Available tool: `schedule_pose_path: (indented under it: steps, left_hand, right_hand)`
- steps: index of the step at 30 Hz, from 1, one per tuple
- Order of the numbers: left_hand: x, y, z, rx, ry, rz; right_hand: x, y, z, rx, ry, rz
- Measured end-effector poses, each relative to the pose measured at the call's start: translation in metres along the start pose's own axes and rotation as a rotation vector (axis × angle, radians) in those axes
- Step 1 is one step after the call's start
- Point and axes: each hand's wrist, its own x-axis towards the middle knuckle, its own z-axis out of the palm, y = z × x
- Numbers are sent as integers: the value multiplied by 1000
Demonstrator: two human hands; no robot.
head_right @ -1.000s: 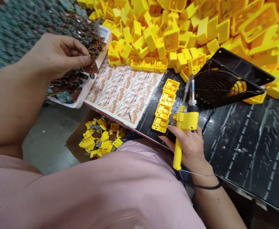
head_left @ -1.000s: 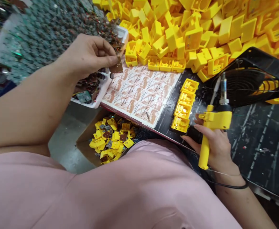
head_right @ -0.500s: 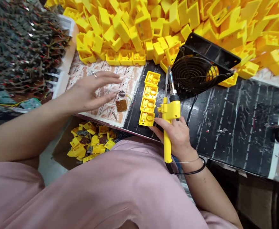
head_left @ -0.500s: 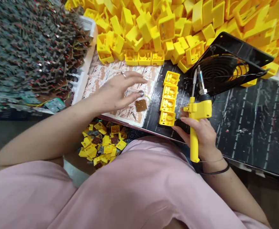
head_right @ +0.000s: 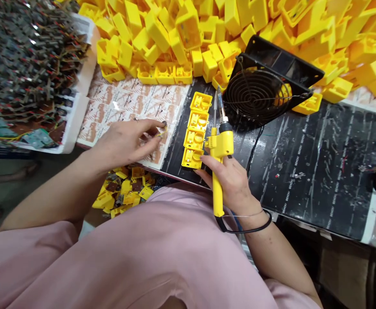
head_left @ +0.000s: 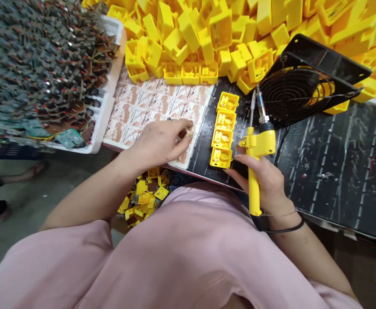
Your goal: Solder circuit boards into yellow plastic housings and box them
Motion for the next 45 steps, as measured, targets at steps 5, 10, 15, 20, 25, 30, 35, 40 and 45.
schedule_pose_path:
  steps: [5,10,15,20,25,30,35,40,45]
  left_hand:
    - [-2,-24,2,-574,4,25]
    - [-4,-30,15,-757,2,-85]
    - [-3,-29,11,-504,124,-33]
    - [-3,-28,5,-459,173,-1]
    - [-10,-20,3,-538,258,-40]
    - [-15,3,2,-688,178,17]
    - [-16,9,2,-717,235,109]
    - [-13,-10,-2,-469,358,141]
    - [-5,-13,11,-79,345,359]
  right_hand:
    - [6,-9,12,3,2,17]
    - [10,-13,2,22,108,37]
    - [9,-10,-10,42,100,19]
    - [11,-8,-6,8,66,-22]
    - [21,-14,-2,4,69,-20]
    - [37,-29,18,258,52,29]
    - [49,-36,41,327,144,119]
    - [55,-36,31,287,167,97]
    - [36,-31,-13,126,162,71]
